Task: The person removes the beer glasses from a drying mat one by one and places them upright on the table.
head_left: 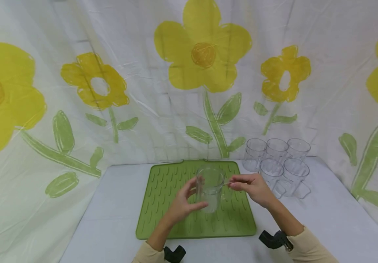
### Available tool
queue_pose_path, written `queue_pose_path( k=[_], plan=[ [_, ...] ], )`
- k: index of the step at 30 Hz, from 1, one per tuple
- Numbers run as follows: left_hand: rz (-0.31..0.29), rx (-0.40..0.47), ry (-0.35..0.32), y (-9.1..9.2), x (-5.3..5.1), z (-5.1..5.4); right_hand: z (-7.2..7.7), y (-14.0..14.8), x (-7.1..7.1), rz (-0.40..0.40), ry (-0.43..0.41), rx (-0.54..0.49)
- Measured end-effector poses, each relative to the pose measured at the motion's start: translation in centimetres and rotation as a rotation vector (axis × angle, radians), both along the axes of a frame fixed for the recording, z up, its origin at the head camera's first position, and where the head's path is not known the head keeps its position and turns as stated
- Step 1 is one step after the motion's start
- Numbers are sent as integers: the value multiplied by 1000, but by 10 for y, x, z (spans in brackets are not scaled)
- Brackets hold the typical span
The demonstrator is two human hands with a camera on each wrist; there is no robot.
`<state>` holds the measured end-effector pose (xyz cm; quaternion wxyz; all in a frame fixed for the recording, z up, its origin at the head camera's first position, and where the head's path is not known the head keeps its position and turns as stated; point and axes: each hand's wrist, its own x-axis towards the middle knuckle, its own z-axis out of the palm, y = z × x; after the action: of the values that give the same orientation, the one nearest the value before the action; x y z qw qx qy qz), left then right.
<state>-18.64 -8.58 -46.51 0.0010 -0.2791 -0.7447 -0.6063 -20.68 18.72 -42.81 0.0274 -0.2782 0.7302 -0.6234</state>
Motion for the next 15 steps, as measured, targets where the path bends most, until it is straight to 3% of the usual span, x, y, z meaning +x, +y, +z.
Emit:
queue_pose_path(
  k=[7,15],
  plan=[
    [3,-44,-9,-2,0,-2,5,4,-1,-51,56,32],
    [5,-65,-14,-4,1,-3,12,10,1,-103,43,34]
  ],
)
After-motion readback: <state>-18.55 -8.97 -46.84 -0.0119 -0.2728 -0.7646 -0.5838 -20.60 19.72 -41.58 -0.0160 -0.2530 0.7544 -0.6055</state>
